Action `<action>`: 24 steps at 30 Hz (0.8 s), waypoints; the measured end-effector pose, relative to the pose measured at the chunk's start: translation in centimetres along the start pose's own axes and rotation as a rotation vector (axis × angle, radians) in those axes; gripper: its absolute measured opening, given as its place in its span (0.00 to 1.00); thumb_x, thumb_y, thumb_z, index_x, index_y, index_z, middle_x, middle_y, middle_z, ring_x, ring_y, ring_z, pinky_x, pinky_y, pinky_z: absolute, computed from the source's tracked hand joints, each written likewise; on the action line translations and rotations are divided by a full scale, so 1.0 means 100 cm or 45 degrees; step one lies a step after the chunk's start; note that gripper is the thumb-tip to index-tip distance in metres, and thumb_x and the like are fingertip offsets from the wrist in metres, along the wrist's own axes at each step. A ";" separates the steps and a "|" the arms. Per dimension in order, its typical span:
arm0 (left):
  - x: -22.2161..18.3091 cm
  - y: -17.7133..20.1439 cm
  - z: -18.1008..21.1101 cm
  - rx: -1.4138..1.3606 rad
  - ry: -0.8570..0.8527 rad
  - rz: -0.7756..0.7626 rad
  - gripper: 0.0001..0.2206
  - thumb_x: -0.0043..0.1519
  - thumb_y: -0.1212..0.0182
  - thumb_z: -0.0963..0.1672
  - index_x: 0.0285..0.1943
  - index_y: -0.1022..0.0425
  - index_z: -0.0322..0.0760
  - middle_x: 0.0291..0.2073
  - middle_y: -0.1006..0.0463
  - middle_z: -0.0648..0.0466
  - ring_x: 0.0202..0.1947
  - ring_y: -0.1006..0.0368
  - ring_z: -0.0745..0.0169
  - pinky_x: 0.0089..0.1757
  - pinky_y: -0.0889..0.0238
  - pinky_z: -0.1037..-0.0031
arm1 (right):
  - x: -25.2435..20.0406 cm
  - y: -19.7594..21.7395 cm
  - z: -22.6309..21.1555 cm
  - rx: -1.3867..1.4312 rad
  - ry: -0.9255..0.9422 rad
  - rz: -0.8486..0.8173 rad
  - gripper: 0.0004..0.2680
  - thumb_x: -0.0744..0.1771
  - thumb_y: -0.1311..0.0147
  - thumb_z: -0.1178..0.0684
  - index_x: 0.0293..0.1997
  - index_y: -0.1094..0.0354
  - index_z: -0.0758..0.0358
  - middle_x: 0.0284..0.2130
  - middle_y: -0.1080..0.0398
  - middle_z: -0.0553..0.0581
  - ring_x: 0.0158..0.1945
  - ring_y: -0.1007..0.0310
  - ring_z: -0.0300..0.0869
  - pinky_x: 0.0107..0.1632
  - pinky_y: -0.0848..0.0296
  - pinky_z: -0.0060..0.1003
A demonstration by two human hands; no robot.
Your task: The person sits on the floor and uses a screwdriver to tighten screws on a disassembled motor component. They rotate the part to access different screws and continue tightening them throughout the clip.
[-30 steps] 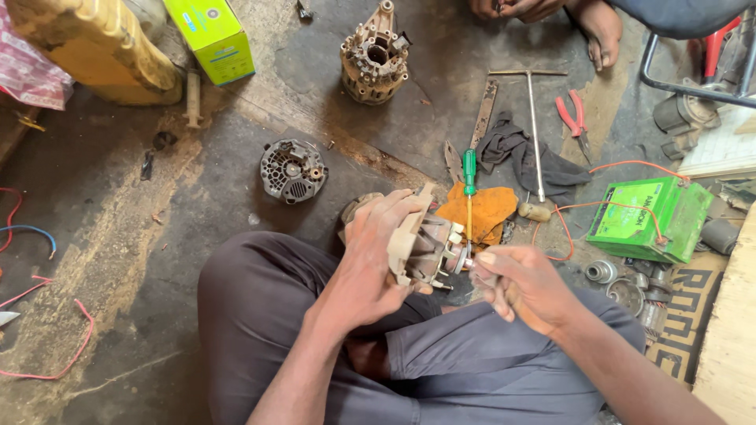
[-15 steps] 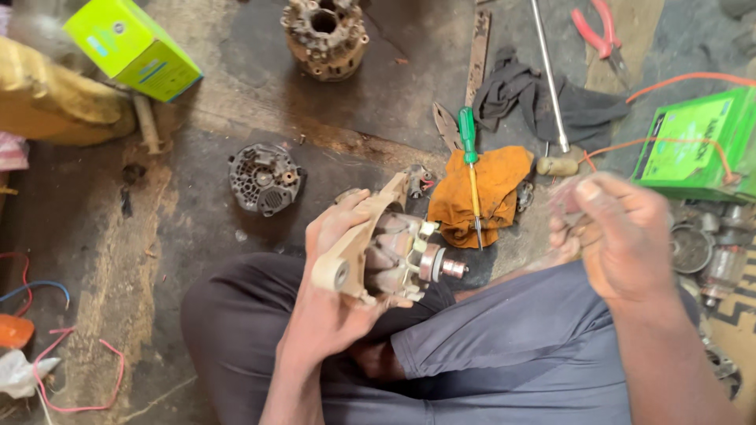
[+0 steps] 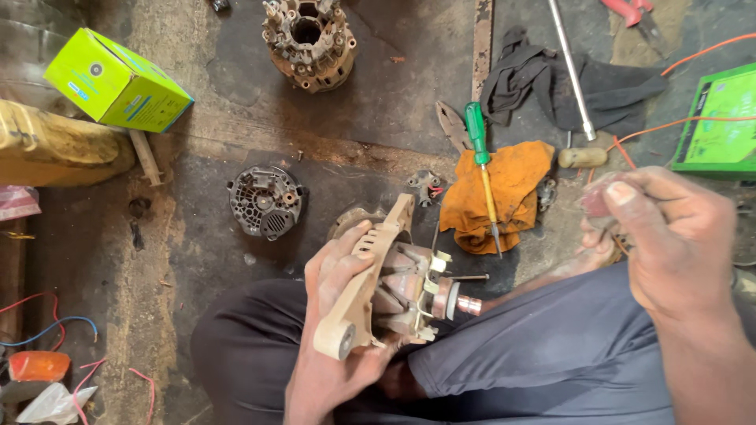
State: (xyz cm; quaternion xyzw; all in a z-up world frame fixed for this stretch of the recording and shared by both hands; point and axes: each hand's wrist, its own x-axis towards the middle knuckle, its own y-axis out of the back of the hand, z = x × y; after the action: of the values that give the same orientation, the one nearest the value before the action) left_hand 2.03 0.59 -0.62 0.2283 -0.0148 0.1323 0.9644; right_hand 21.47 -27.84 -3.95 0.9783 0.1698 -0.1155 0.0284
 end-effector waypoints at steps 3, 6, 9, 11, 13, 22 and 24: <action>-0.003 0.000 -0.002 -0.046 0.024 -0.014 0.38 0.51 0.27 0.43 0.71 0.42 0.36 0.74 0.41 0.35 0.75 0.44 0.30 0.70 0.47 0.49 | -0.001 0.003 0.004 -0.063 -0.002 0.007 0.09 0.73 0.47 0.58 0.45 0.31 0.80 0.37 0.26 0.64 0.35 0.26 0.42 0.42 0.25 0.37; -0.005 -0.002 -0.005 0.025 0.029 -0.030 0.35 0.54 0.29 0.46 0.71 0.41 0.37 0.75 0.41 0.35 0.74 0.43 0.30 0.69 0.48 0.47 | -0.001 0.004 0.005 -0.102 -0.038 0.009 0.09 0.74 0.48 0.57 0.45 0.31 0.79 0.37 0.26 0.64 0.36 0.26 0.41 0.45 0.24 0.35; -0.005 -0.001 -0.008 0.030 0.001 -0.033 0.33 0.57 0.35 0.47 0.72 0.40 0.37 0.75 0.40 0.35 0.75 0.43 0.30 0.70 0.48 0.46 | 0.000 0.005 0.005 -0.300 0.023 0.027 0.09 0.74 0.48 0.58 0.45 0.30 0.80 0.39 0.25 0.63 0.40 0.26 0.39 0.49 0.27 0.32; -0.007 -0.001 -0.011 0.012 0.006 -0.044 0.32 0.58 0.35 0.48 0.72 0.40 0.37 0.75 0.41 0.35 0.75 0.44 0.30 0.70 0.48 0.46 | 0.000 0.005 0.006 -0.308 0.014 0.031 0.09 0.74 0.48 0.58 0.45 0.29 0.79 0.37 0.25 0.63 0.38 0.26 0.38 0.47 0.27 0.32; -0.008 -0.001 -0.012 0.010 0.010 -0.047 0.32 0.58 0.35 0.48 0.72 0.40 0.37 0.75 0.41 0.34 0.75 0.44 0.30 0.70 0.48 0.46 | 0.000 0.006 0.006 -0.267 0.032 0.021 0.09 0.74 0.47 0.58 0.45 0.29 0.79 0.37 0.25 0.62 0.38 0.26 0.38 0.45 0.26 0.31; -0.007 -0.003 -0.011 -0.002 0.035 -0.048 0.35 0.53 0.32 0.45 0.71 0.42 0.37 0.74 0.42 0.34 0.74 0.45 0.30 0.68 0.47 0.47 | 0.000 0.003 0.002 -0.176 0.046 -0.015 0.09 0.74 0.46 0.57 0.44 0.29 0.79 0.36 0.25 0.63 0.36 0.26 0.38 0.41 0.26 0.31; -0.006 -0.002 -0.012 0.005 0.047 -0.069 0.37 0.49 0.31 0.44 0.70 0.42 0.37 0.73 0.42 0.33 0.73 0.45 0.29 0.67 0.48 0.46 | 0.000 0.001 0.001 -0.192 0.022 -0.014 0.09 0.73 0.46 0.58 0.44 0.28 0.79 0.35 0.25 0.63 0.34 0.25 0.38 0.42 0.25 0.33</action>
State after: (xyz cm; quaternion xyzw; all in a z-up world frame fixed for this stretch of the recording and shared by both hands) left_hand 1.49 0.83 -1.77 0.2281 0.0095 0.1103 0.9673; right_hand 21.54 -27.94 -4.01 0.9734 0.1838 -0.0939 0.1000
